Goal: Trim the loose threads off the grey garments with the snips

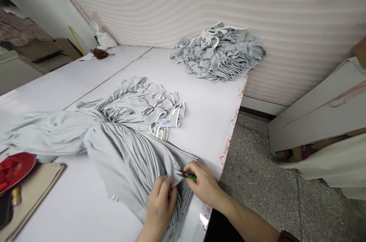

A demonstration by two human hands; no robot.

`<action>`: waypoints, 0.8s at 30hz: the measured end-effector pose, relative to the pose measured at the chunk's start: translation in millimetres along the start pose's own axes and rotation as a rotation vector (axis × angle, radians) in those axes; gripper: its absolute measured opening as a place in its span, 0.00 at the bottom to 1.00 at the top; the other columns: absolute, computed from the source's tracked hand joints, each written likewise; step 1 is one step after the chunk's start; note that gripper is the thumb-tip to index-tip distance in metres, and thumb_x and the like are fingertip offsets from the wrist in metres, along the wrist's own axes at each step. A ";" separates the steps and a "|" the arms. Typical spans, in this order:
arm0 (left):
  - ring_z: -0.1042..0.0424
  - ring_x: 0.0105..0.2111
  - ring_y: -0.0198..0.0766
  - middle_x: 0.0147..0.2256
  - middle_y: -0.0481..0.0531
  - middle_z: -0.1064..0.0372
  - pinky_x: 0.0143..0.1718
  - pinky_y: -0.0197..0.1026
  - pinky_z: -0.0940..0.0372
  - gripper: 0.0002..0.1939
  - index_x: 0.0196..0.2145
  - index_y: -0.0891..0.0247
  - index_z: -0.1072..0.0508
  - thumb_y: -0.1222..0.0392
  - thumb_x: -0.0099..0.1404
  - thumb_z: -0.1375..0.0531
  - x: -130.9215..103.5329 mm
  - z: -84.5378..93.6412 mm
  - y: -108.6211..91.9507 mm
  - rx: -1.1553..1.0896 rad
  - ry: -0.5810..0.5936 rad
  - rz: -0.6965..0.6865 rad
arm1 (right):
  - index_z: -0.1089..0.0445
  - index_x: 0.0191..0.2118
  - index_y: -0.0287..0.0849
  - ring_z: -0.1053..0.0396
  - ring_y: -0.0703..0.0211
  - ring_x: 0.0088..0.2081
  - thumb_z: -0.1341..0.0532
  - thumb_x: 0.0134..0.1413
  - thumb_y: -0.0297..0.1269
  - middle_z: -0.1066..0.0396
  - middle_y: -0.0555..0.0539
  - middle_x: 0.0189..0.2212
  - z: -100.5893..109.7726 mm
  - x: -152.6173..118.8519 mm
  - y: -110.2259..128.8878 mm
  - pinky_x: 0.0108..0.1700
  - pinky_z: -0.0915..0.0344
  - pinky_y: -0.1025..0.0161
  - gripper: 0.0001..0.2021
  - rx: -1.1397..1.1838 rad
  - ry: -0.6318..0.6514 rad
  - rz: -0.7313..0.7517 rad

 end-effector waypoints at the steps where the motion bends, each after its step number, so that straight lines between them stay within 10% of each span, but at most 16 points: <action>1: 0.32 0.31 0.34 0.32 0.49 0.35 0.32 0.34 0.34 0.08 0.37 0.61 0.35 0.72 0.65 0.47 -2.5 1.3 -1.0 0.014 -0.031 -0.015 | 0.30 0.38 0.42 0.28 0.56 0.38 0.41 0.49 0.21 0.28 0.48 0.37 1.1 -2.1 1.6 0.40 0.36 0.62 0.12 0.006 0.013 0.007; 7: 0.35 0.32 0.34 0.33 0.49 0.39 0.33 0.34 0.35 0.10 0.34 0.62 0.35 0.76 0.62 0.45 -9.5 11.0 -1.4 -0.004 -0.177 -0.066 | 0.25 0.44 0.46 0.27 0.56 0.39 0.34 0.54 0.36 0.25 0.48 0.38 8.1 -10.7 11.5 0.40 0.35 0.62 0.11 0.011 0.124 0.069; 24: 0.35 0.32 0.33 0.31 0.50 0.35 0.33 0.34 0.36 0.14 0.29 0.61 0.40 0.80 0.60 0.46 -11.7 10.8 -0.3 -0.151 -0.143 -0.086 | 0.21 0.40 0.47 0.26 0.59 0.35 0.33 0.54 0.35 0.23 0.50 0.33 6.6 -5.9 12.7 0.37 0.36 0.66 0.07 0.037 0.100 0.080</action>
Point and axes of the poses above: each hand's wrist, its own x-axis towards the middle knuckle, its own z-axis out of the back of the hand, y = z × x, the point moved 5 cm from there along x, towards the middle knuckle
